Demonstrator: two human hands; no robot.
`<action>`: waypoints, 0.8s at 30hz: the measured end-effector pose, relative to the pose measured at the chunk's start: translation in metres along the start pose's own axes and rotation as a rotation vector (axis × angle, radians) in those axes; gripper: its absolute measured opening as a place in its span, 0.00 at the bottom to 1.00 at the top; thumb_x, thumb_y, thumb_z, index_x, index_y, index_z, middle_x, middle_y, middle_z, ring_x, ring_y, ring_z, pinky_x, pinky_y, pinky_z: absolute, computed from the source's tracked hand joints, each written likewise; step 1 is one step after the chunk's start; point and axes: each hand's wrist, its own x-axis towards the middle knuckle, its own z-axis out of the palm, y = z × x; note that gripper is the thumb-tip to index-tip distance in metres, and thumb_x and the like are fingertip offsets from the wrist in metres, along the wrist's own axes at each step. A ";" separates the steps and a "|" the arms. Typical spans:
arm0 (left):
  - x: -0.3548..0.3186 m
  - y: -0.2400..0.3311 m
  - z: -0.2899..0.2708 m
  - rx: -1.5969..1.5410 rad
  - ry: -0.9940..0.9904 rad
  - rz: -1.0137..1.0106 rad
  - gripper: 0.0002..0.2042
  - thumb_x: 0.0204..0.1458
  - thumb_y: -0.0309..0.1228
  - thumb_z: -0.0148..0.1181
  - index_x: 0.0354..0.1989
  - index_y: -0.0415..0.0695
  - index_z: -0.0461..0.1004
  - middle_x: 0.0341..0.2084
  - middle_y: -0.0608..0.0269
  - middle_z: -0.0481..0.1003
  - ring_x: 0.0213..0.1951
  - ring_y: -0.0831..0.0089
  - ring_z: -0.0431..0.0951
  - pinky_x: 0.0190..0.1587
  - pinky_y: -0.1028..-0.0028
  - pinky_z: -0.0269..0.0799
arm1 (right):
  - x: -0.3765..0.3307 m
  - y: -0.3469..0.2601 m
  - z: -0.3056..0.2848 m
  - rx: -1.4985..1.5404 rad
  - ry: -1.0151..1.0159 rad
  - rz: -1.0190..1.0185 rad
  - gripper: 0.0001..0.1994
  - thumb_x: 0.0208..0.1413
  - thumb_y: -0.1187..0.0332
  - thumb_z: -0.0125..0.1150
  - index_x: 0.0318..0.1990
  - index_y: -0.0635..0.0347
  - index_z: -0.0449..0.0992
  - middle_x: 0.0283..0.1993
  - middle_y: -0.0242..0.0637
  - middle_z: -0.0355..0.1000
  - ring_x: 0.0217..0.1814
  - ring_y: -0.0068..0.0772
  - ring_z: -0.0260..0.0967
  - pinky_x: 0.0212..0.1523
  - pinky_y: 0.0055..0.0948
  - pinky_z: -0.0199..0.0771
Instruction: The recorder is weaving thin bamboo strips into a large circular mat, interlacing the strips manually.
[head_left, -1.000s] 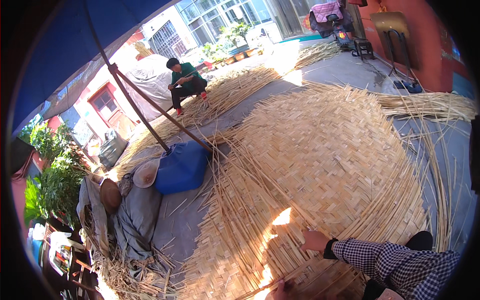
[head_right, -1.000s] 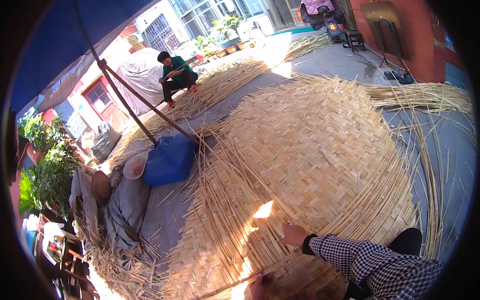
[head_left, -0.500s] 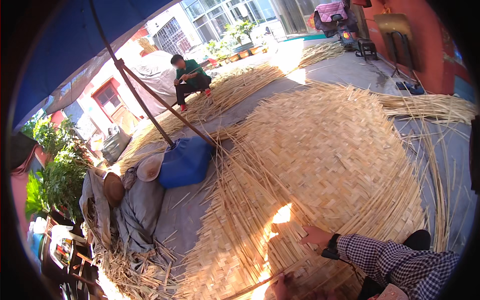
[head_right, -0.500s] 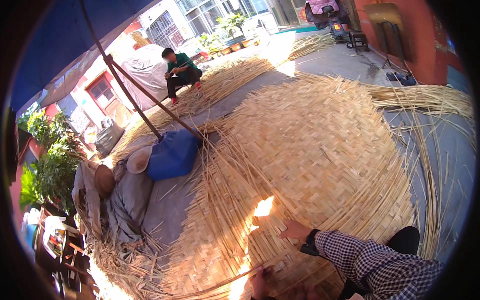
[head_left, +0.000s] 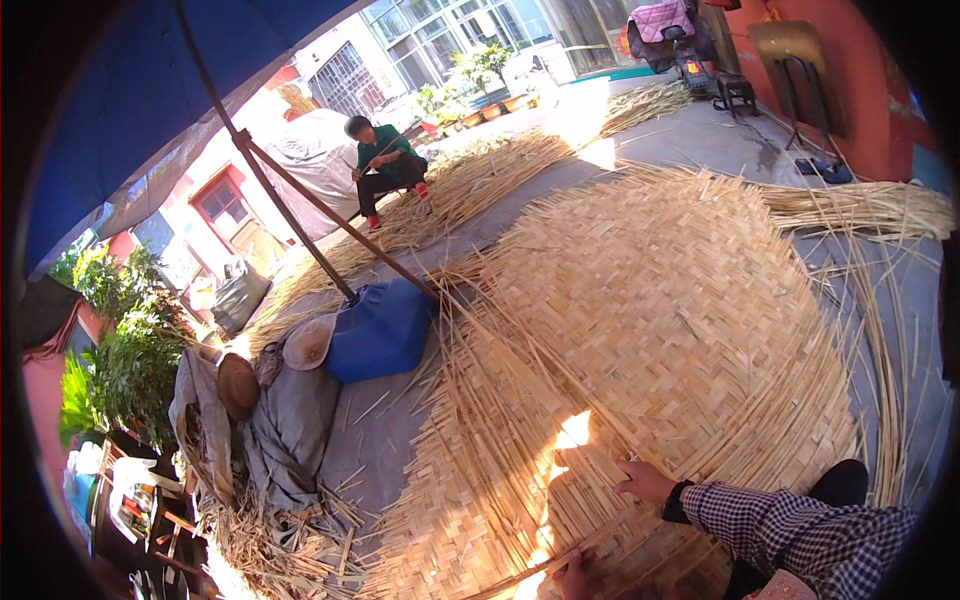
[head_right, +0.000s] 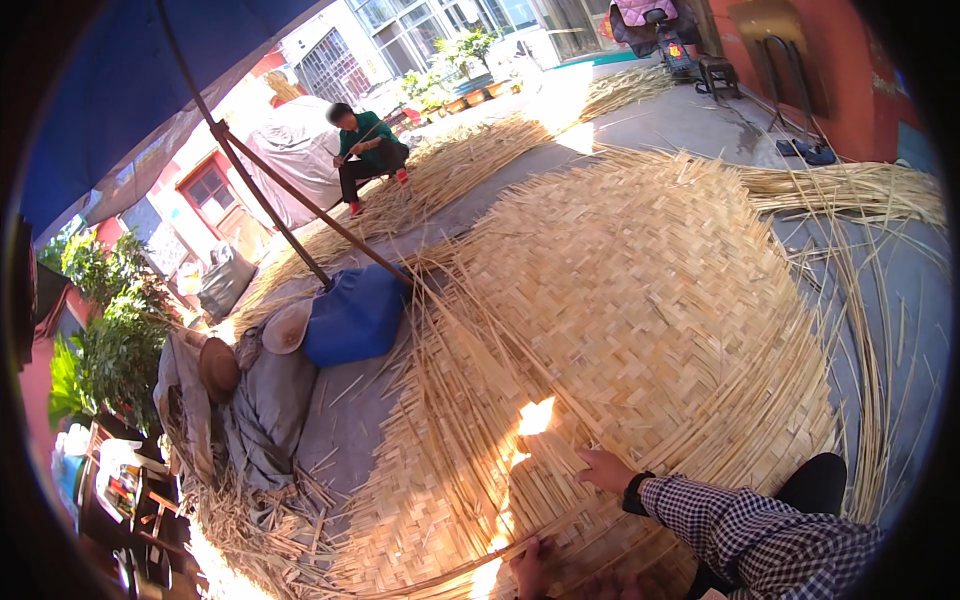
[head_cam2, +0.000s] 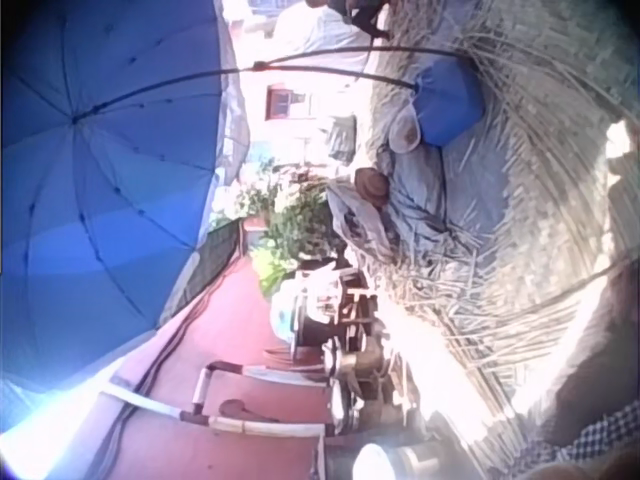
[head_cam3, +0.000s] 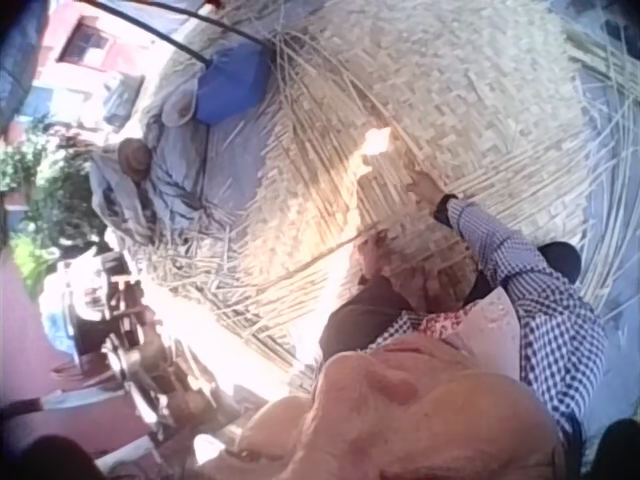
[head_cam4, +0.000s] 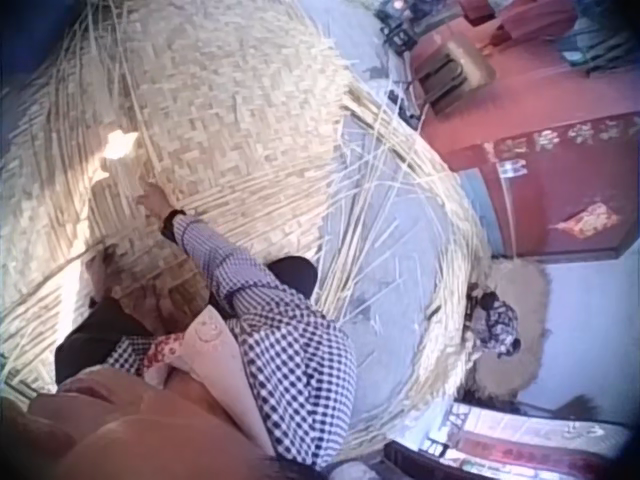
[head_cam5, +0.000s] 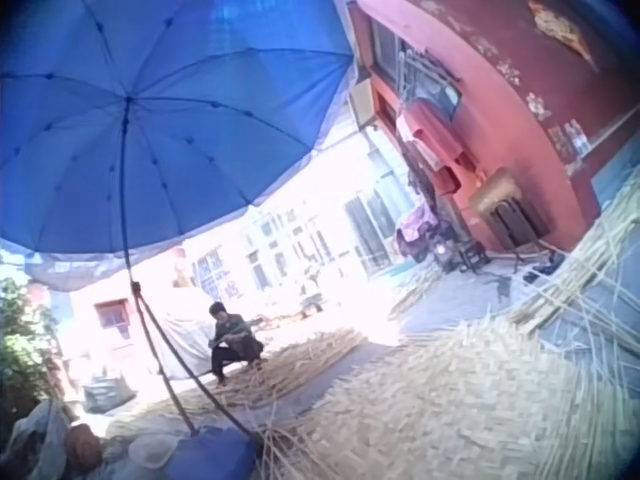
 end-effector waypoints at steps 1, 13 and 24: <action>0.000 -0.008 -0.001 -0.001 -0.004 0.001 0.13 0.57 0.35 0.55 0.47 0.50 0.81 0.23 0.66 0.77 0.24 0.72 0.74 0.29 0.70 0.71 | 0.001 0.004 0.000 -0.040 -0.018 0.006 0.28 0.54 0.62 0.65 0.60 0.63 0.66 0.50 0.56 0.73 0.54 0.54 0.70 0.52 0.42 0.69; 0.002 0.075 -0.003 -0.250 -0.329 -0.528 0.23 0.68 0.41 0.41 0.55 0.32 0.72 0.53 0.51 0.75 0.53 0.61 0.75 0.55 0.62 0.74 | -0.009 0.014 -0.020 -0.157 0.168 -0.046 0.26 0.61 0.56 0.57 0.61 0.58 0.61 0.45 0.52 0.72 0.47 0.54 0.72 0.48 0.47 0.71; 0.009 0.095 0.005 -0.324 -0.195 -0.614 0.30 0.66 0.48 0.46 0.70 0.43 0.52 0.65 0.46 0.61 0.64 0.49 0.63 0.63 0.46 0.64 | -0.049 0.071 -0.151 -0.879 -0.100 -0.169 0.07 0.61 0.57 0.57 0.40 0.44 0.78 0.35 0.30 0.72 0.38 0.36 0.70 0.45 0.37 0.62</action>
